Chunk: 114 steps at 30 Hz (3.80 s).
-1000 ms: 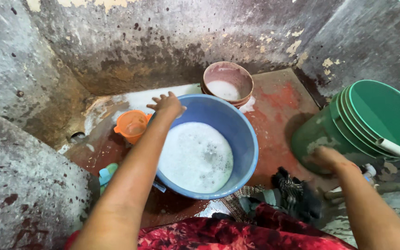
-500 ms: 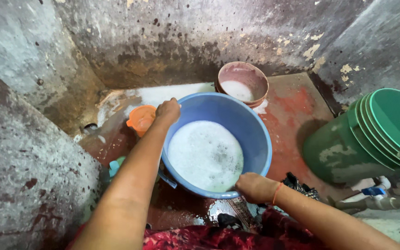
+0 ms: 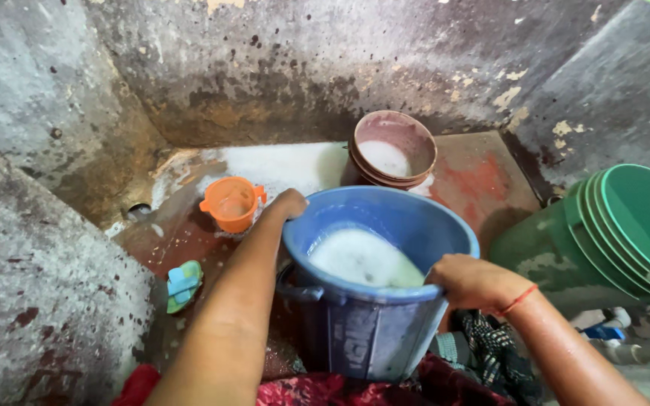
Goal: The person manually washes a dark-colored cloth in a soapy area by scrubbing it, rinsing it in multiple buckets of water, and wringing it out.
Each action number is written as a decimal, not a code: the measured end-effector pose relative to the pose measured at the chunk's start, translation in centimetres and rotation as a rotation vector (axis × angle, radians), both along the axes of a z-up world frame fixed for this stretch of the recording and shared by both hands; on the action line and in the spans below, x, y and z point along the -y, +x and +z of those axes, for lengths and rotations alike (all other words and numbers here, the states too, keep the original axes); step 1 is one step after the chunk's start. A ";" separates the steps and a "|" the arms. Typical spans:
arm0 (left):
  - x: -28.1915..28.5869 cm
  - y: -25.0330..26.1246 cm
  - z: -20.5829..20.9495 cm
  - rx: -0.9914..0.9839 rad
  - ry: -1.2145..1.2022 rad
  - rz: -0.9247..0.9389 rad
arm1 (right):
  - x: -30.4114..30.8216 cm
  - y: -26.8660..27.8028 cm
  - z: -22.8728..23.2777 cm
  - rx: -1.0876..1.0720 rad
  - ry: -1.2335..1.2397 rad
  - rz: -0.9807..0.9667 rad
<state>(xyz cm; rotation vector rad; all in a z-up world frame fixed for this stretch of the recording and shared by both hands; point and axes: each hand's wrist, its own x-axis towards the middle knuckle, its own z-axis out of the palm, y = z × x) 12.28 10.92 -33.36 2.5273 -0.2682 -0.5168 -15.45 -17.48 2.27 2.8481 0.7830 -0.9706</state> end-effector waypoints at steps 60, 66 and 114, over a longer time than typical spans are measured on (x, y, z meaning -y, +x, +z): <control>-5.9 -5.0 18.8 0.076 -0.239 0.499 | 3.0 9.9 -24.6 -0.214 1.613 -2.200; -7.2 -3.1 15.6 0.084 -0.319 0.629 | 9.9 15.4 -25.4 0.233 1.479 -1.688; -15.8 -2.6 5.2 0.269 0.048 0.586 | 9.0 17.0 -15.0 0.232 0.558 -1.262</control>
